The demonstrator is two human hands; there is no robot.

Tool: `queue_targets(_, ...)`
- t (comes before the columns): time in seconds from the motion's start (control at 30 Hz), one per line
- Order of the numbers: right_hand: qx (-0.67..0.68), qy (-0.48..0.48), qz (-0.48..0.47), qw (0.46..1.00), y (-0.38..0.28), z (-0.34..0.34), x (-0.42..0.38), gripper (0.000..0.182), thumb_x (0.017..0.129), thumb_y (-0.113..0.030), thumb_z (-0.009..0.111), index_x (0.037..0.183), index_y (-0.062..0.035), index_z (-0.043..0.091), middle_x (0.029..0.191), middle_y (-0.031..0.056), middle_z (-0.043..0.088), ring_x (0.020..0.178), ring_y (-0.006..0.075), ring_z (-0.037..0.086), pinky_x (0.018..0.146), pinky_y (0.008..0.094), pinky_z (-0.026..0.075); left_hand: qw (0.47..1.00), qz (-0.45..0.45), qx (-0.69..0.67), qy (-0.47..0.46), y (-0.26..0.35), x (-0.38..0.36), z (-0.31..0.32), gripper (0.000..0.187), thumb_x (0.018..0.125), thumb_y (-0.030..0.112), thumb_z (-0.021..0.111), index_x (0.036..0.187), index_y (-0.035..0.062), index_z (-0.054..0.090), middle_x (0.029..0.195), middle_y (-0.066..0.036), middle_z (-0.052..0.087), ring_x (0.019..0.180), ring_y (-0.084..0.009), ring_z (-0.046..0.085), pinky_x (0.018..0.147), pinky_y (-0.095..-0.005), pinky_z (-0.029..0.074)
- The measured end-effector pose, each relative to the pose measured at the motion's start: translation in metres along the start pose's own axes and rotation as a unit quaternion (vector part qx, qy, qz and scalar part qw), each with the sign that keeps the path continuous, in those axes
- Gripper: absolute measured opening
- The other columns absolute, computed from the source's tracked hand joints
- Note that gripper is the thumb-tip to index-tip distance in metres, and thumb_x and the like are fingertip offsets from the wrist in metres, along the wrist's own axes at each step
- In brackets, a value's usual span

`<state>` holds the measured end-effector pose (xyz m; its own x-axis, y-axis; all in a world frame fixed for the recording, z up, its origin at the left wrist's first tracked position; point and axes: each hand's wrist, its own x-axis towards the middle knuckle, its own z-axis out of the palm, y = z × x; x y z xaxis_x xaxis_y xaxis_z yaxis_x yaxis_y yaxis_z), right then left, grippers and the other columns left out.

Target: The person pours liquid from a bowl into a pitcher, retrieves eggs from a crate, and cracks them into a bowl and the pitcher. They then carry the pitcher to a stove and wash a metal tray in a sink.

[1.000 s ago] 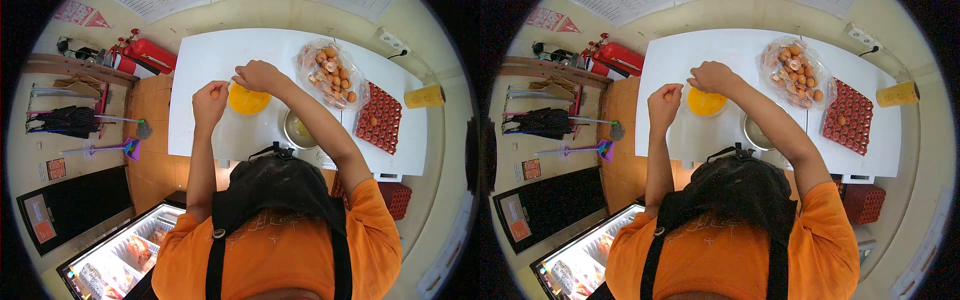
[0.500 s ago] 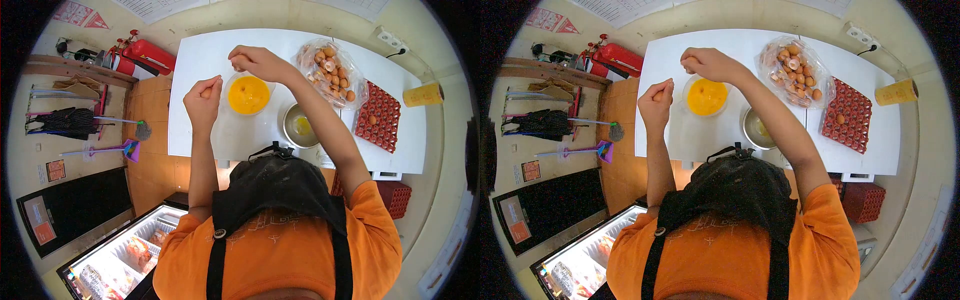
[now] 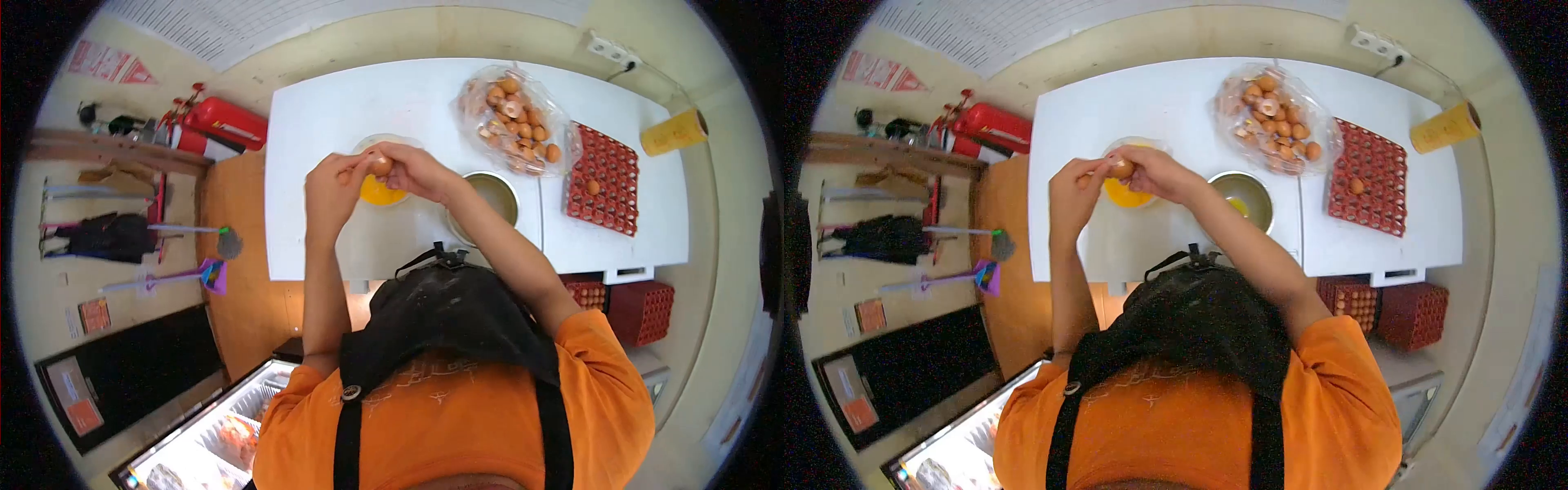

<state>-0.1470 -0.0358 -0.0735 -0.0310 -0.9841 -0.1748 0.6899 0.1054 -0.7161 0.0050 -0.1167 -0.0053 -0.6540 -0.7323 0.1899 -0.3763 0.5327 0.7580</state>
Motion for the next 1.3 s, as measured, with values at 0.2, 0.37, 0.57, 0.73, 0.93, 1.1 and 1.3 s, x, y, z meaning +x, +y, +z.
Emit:
queue_targets(0.2,0.128,-0.007,0.000,0.992,0.002,-0.040,-0.031,0.035,0.103,-0.033,0.043,0.119,-0.0062,0.059,0.103,0.0041,0.065,0.081,0.0111,0.058,0.072,0.0239,0.048,0.998,-0.011,-0.064,0.016,0.000,-0.008,0.009,0.016,0.085,0.014,0.072,0.091,-0.0009,0.073,0.079,-0.007,0.068,0.072,-0.0170,0.065,0.069,-0.0278,0.051)
queue_targets(0.37,-0.278,0.296,-0.112,0.907,-0.056,-0.102,-0.084,0.034,0.101,-0.031,0.046,0.117,-0.0062,0.062,0.100,0.0035,0.064,0.084,0.0131,0.057,0.075,0.0264,0.046,0.953,-0.140,-0.265,-0.038,-0.003,-0.013,0.007,0.021,0.091,0.013,0.065,0.104,-0.0033,0.065,0.082,-0.004,0.059,0.076,-0.0150,0.058,0.070,-0.0281,0.049)
queue_targets(0.57,-0.636,0.431,-0.243,0.592,-0.081,-0.199,-0.137,0.036,0.098,-0.029,0.053,0.118,0.0003,0.060,0.106,0.0160,0.064,0.098,0.0275,0.061,0.089,0.0370,0.048,0.952,-0.026,-0.275,-0.131,-0.004,-0.044,0.019,0.031,0.096,0.007,0.056,0.125,0.0012,0.048,0.120,-0.009,0.053,0.109,-0.0183,0.054,0.098,-0.0306,0.044)
queue_targets(0.73,-0.577,0.465,-0.216,0.636,-0.053,-0.171,-0.162,0.034,0.095,-0.027,0.059,0.117,-0.0009,0.060,0.111,0.0181,0.063,0.098,0.0330,0.062,0.087,0.0394,0.049,0.952,0.111,-0.110,-0.263,-0.047,-0.095,0.075,0.035,0.085,0.008,0.070,0.117,0.0053,0.057,0.117,-0.014,0.058,0.109,-0.0304,0.059,0.093,-0.0344,0.049)
queue_targets(0.93,-0.501,0.410,-0.196,0.737,0.017,-0.137,-0.166,0.027,0.095,-0.021,0.060,0.116,-0.0032,0.061,0.112,0.0141,0.062,0.093,0.0237,0.062,0.080,0.0329,0.050,0.928,0.278,0.080,-0.233,-0.155,-0.123,0.127,0.035,0.083,0.007,0.068,0.117,0.0058,0.057,0.113,-0.014,0.058,0.104,-0.0334,0.056,0.092,-0.0402,0.049)
queue_targets(1.1,-0.371,0.384,-0.170,0.828,0.034,-0.129,-0.163,0.027,0.096,-0.021,0.059,0.116,-0.0038,0.061,0.099,0.0061,0.062,0.088,0.0139,0.059,0.071,0.0252,0.048,0.964,0.032,-0.149,-0.218,-0.140,-0.128,0.136,0.027,0.094,0.016,0.061,0.119,0.0050,0.055,0.115,-0.015,0.057,0.097,-0.0272,0.058,0.083,-0.0363,0.050)
queue_targets(1.3,-0.423,0.180,-0.064,0.886,0.024,-0.042,-0.144,0.027,0.092,-0.018,0.066,0.116,-0.0075,0.064,0.093,-0.0005,0.061,0.082,0.0081,0.055,0.072,0.0249,0.046,0.680,-0.298,-0.627,-0.237,-0.064,-0.110,0.104,0.038,0.104,0.039,0.043,0.123,0.0057,0.049,0.108,-0.010,0.057,0.079,-0.0162,0.055,0.066,-0.0278,0.046)
